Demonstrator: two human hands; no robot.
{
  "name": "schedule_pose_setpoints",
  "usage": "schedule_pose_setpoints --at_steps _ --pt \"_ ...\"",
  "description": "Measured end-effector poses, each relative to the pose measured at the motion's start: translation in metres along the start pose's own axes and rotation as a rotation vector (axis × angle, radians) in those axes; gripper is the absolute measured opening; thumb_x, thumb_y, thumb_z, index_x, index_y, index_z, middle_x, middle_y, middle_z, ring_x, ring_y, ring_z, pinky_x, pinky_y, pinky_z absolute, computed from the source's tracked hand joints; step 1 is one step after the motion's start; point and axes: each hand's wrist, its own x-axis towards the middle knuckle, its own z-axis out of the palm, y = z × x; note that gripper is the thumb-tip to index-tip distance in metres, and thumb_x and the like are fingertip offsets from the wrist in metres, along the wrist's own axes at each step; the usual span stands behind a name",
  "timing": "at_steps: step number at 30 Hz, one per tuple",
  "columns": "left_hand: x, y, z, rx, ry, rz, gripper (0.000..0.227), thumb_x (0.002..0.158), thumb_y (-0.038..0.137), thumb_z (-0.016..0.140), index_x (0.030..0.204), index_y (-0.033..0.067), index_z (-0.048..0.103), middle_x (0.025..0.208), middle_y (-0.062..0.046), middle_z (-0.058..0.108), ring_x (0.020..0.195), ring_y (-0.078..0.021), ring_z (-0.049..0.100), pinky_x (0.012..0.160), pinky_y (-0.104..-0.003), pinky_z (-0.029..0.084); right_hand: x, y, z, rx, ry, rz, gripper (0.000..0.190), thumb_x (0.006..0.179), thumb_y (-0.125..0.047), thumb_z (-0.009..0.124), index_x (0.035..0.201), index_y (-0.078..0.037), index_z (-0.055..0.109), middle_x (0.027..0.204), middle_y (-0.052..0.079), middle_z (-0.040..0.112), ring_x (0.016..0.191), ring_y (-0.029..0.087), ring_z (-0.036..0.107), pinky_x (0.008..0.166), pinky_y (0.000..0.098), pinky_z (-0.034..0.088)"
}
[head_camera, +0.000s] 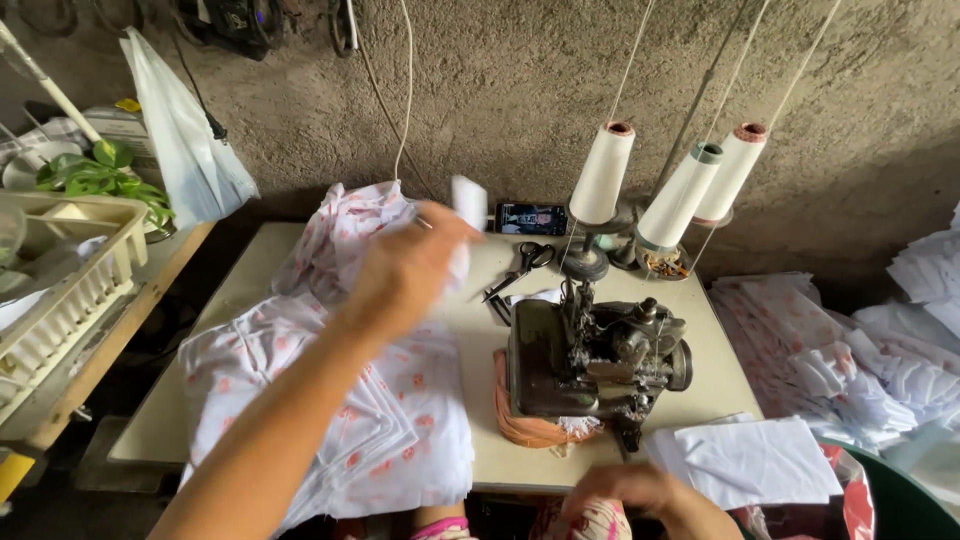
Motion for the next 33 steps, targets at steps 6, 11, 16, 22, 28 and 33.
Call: schedule_pose_setpoints --at_steps 6,11,16,22,28,33 --pt "-0.039 0.195 -0.032 -0.184 -0.139 0.52 0.004 0.099 0.003 0.063 0.099 -0.0007 0.062 0.086 -0.013 0.062 0.076 -0.0283 0.065 0.056 -0.041 0.052 -0.006 0.017 0.041 0.184 0.741 -0.389 0.082 0.086 -0.026 0.076 0.15 -0.003 0.03 0.149 0.029 0.043 0.139 0.036 0.047 0.115 0.0458 0.042" --pt "-0.061 0.196 -0.022 -0.232 -0.372 0.323 0.032 0.096 0.004 0.064 0.127 0.002 0.052 0.082 -0.015 0.065 0.051 -0.0217 0.062 0.04 -0.037 0.055 -0.049 0.037 0.037 0.028 0.851 -0.214 0.017 0.084 -0.019 0.073 0.079 -0.004 0.067 0.072 0.002 0.063 0.063 0.01 0.053 0.057 0.0244 0.041" --pt "-0.075 0.171 0.008 -0.163 -0.375 0.105 0.016 0.086 -0.016 0.062 0.093 -0.0018 0.061 0.08 -0.007 0.057 0.051 -0.0128 0.058 0.039 -0.022 0.059 -0.078 0.043 0.013 -0.209 0.963 0.036 0.016 0.074 -0.007 0.08 0.088 -0.006 0.072 0.074 -0.001 0.072 0.063 0.004 0.059 0.056 0.0187 0.048" --pt "-0.079 0.17 0.003 -0.361 -0.089 -0.147 0.022 0.081 -0.007 0.061 0.095 0.0079 0.055 0.08 -0.006 0.068 0.069 -0.0213 0.07 0.056 -0.033 0.052 -0.087 0.036 -0.001 -0.519 0.785 0.055 0.017 0.078 -0.011 0.073 0.094 -0.012 0.077 0.085 -0.003 0.08 0.068 0.005 0.07 0.059 0.0191 0.053" --pt "-0.072 0.203 -0.031 -0.106 -0.268 -0.029 0.011 0.094 -0.001 0.065 0.083 -0.0013 0.062 0.075 -0.006 0.062 0.051 -0.0117 0.057 0.037 -0.018 0.051 -0.074 0.038 -0.017 -0.548 1.021 -0.18 0.011 0.093 -0.001 0.06 0.093 0.003 0.07 0.09 0.013 0.067 0.083 0.022 0.066 0.073 0.0291 0.053" --pt "-0.076 0.241 0.014 -0.505 -0.363 0.766 0.022 0.101 0.008 0.054 0.084 0.0011 0.067 0.094 -0.012 0.067 0.092 -0.0311 0.065 0.119 -0.051 0.044 -0.034 0.073 -0.012 -0.105 0.878 -0.266 0.018 0.092 0.004 0.059 0.098 -0.004 0.073 0.098 0.006 0.063 0.083 0.012 0.055 0.067 0.0204 0.043"
